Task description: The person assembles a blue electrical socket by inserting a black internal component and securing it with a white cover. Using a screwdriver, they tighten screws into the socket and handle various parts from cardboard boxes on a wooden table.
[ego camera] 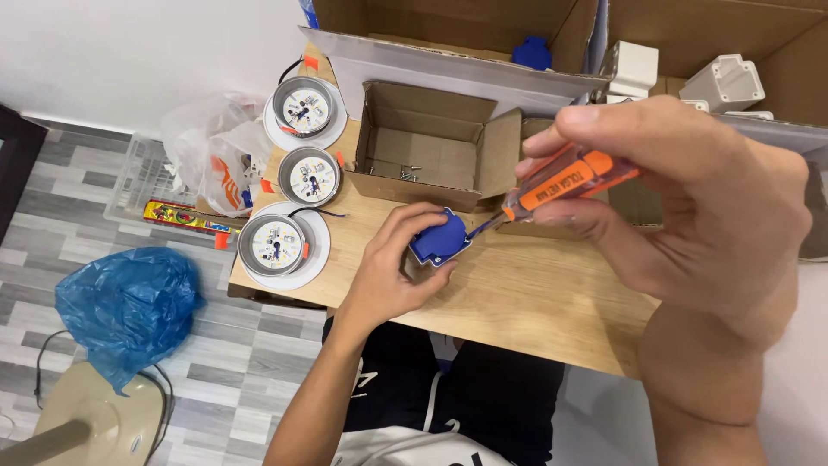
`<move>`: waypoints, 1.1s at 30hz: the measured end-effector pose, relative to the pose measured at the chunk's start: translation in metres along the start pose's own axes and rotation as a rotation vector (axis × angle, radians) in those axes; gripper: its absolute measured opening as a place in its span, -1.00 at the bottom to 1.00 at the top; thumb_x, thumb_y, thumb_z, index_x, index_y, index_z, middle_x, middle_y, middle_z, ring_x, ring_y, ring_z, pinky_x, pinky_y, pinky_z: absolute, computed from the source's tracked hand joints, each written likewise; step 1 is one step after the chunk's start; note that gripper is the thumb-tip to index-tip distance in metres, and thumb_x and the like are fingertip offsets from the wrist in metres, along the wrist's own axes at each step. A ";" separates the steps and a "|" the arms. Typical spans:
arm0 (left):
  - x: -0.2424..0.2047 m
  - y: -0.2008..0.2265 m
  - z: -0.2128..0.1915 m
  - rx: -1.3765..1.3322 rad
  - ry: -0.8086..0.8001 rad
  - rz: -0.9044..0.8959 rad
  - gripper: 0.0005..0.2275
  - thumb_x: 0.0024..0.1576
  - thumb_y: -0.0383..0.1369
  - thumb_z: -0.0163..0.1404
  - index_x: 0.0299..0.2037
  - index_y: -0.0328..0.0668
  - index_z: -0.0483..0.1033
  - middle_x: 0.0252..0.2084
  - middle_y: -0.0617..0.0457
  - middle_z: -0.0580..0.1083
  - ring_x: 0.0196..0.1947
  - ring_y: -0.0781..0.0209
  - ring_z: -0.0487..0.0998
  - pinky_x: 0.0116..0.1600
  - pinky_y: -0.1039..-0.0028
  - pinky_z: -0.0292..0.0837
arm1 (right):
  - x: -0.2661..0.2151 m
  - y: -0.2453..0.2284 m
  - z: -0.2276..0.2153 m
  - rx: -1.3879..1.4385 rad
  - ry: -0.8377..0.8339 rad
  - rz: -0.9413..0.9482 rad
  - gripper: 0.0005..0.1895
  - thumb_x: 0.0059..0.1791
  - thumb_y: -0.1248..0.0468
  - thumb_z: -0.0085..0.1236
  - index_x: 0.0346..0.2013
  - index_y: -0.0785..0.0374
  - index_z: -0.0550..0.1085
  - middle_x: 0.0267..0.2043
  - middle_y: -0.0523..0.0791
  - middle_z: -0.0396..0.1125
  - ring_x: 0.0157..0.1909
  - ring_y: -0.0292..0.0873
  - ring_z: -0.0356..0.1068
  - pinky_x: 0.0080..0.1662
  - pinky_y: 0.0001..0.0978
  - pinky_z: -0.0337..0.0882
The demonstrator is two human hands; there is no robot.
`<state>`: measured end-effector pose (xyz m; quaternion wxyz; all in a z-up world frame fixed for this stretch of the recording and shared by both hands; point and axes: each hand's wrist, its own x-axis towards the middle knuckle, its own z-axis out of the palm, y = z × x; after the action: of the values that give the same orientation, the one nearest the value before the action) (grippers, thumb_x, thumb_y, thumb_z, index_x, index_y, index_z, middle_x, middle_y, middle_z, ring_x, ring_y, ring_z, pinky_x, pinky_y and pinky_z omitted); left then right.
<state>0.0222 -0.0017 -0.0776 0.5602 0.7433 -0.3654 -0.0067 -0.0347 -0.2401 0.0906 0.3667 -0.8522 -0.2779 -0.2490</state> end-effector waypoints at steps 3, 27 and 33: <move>0.000 0.000 0.000 -0.003 0.002 0.001 -0.60 0.13 -0.36 0.22 0.16 -0.17 0.43 0.19 -0.08 0.42 0.20 0.05 0.51 0.36 0.34 0.37 | 0.000 0.000 0.000 -0.014 -0.009 0.007 -0.54 0.07 0.52 0.25 0.18 0.70 0.29 0.00 0.26 0.39 0.08 0.23 0.65 0.08 -0.19 0.76; 0.001 0.002 -0.001 -0.008 0.004 0.010 -0.60 0.14 -0.38 0.21 0.17 -0.18 0.42 0.20 -0.08 0.41 0.20 0.05 0.50 0.36 0.35 0.37 | -0.005 0.005 -0.013 0.080 -0.097 0.083 -0.49 0.10 0.67 0.12 0.31 0.54 0.18 0.18 0.32 0.34 0.20 0.21 0.64 0.18 -0.21 0.80; 0.001 0.002 -0.002 -0.007 0.003 0.017 -0.60 0.14 -0.38 0.21 0.17 -0.19 0.42 0.20 -0.09 0.41 0.20 0.05 0.50 0.35 0.35 0.39 | -0.013 0.016 -0.001 -0.200 0.111 0.013 -0.30 -0.06 0.20 0.64 0.16 0.57 0.45 0.02 0.27 0.32 -0.09 0.05 0.49 -0.07 -0.27 0.59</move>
<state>0.0223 -0.0010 -0.0750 0.5634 0.7383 -0.3709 -0.0019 -0.0335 -0.2535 0.0750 0.2963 -0.8712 -0.2252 -0.3201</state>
